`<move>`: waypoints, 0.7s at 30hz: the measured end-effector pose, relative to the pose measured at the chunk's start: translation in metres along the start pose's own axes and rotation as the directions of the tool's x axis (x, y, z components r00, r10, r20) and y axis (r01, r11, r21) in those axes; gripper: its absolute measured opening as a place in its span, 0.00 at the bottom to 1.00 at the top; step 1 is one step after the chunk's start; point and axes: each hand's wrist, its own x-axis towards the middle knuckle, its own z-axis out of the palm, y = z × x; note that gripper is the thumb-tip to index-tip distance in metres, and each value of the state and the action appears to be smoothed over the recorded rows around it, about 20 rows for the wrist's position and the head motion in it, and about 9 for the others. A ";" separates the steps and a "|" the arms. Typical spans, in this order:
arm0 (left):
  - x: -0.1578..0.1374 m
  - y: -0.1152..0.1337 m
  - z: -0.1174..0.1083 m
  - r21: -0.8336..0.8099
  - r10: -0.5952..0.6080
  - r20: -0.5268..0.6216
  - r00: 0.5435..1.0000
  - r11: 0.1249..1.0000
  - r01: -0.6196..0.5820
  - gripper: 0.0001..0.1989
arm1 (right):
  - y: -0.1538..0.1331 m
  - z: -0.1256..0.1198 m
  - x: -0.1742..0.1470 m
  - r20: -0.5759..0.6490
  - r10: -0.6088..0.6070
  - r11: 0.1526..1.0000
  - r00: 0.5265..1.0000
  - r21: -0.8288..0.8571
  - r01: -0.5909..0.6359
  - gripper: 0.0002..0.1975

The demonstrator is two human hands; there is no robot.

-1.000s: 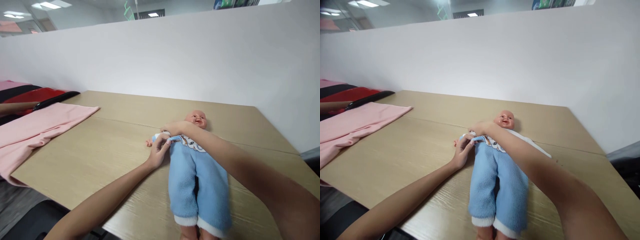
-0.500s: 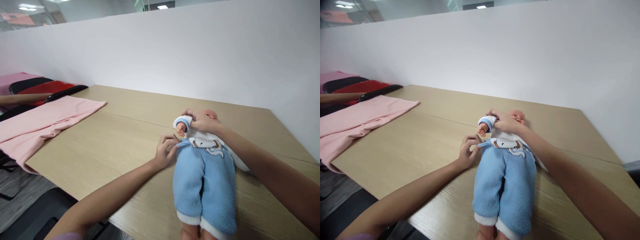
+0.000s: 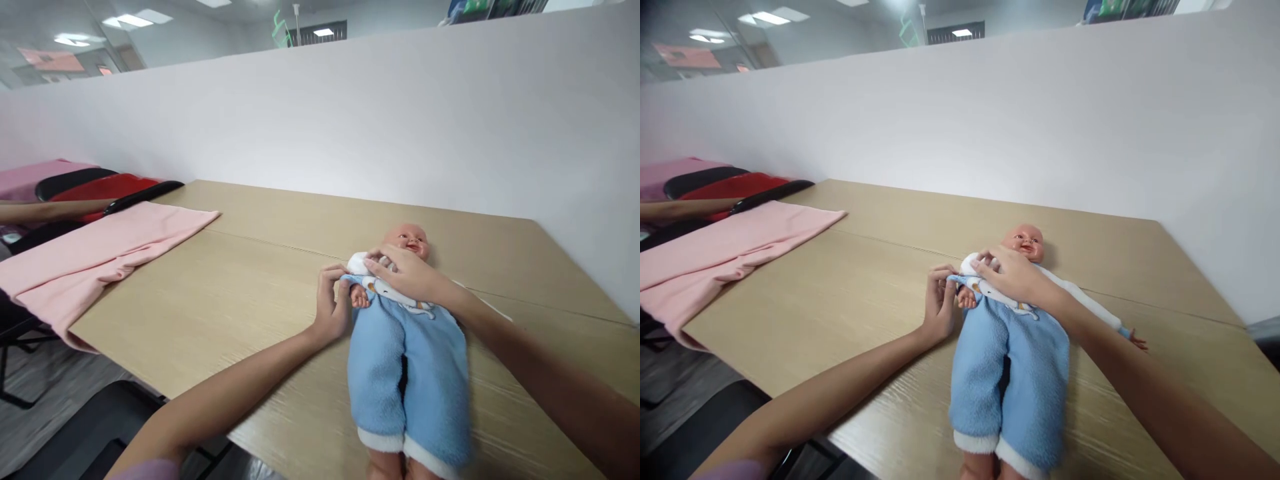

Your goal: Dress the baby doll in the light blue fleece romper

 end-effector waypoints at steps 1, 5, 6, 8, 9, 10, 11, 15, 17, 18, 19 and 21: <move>0.000 0.002 0.001 -0.011 -0.079 -0.014 0.997 0.997 0.079 0.13 | -0.003 -0.002 -0.004 0.029 0.015 1.000 0.999 0.002 -0.015 0.22; 0.001 0.007 0.005 -0.141 -0.409 -0.010 0.912 0.904 0.404 0.24 | -0.010 -0.006 -0.011 0.119 0.056 0.996 0.991 -0.079 -0.046 0.24; 0.001 0.008 0.006 -0.182 -0.465 0.000 0.885 0.870 0.458 0.26 | -0.010 -0.006 -0.011 0.106 0.066 0.995 0.992 -0.088 -0.056 0.23; 0.002 0.006 0.007 -0.240 -0.528 0.015 0.849 0.822 0.516 0.27 | -0.007 -0.004 -0.009 0.045 0.092 0.994 0.995 -0.068 -0.089 0.21; 0.004 0.004 0.008 -0.251 -0.537 0.017 0.843 0.814 0.523 0.26 | -0.005 -0.001 -0.009 0.008 0.096 0.994 0.995 -0.051 -0.096 0.20; 0.007 0.000 0.008 -0.253 -0.536 0.015 0.844 0.815 0.521 0.24 | -0.003 0.002 -0.008 -0.032 0.090 0.995 0.995 -0.037 -0.091 0.19; 0.010 -0.004 0.009 -0.255 -0.532 0.010 0.847 0.817 0.517 0.22 | 0.000 0.005 -0.007 -0.070 0.075 0.997 0.995 -0.030 -0.077 0.19; 0.029 -0.023 0.012 -0.419 -0.683 0.090 0.725 0.634 0.650 0.17 | 0.011 0.018 -0.004 -0.144 0.054 0.998 0.988 0.029 -0.050 0.17; 0.037 -0.031 0.013 -0.486 -0.763 0.207 0.613 0.464 0.741 0.18 | 0.016 0.023 -0.003 -0.169 0.073 0.995 0.983 0.075 -0.061 0.15; 0.040 -0.034 0.013 -0.495 -0.775 0.252 0.579 0.411 0.766 0.19 | 0.019 0.024 -0.003 -0.178 0.078 0.993 0.981 0.101 -0.060 0.15; 0.042 -0.037 0.013 -0.492 -0.776 0.282 0.565 0.389 0.779 0.20 | 0.022 0.025 -0.003 -0.188 0.081 0.990 0.979 0.126 -0.058 0.15; 0.045 -0.042 0.013 -0.484 -0.768 0.316 0.557 0.375 0.791 0.22 | 0.028 0.026 -0.003 -0.200 0.094 0.983 0.975 0.176 -0.058 0.16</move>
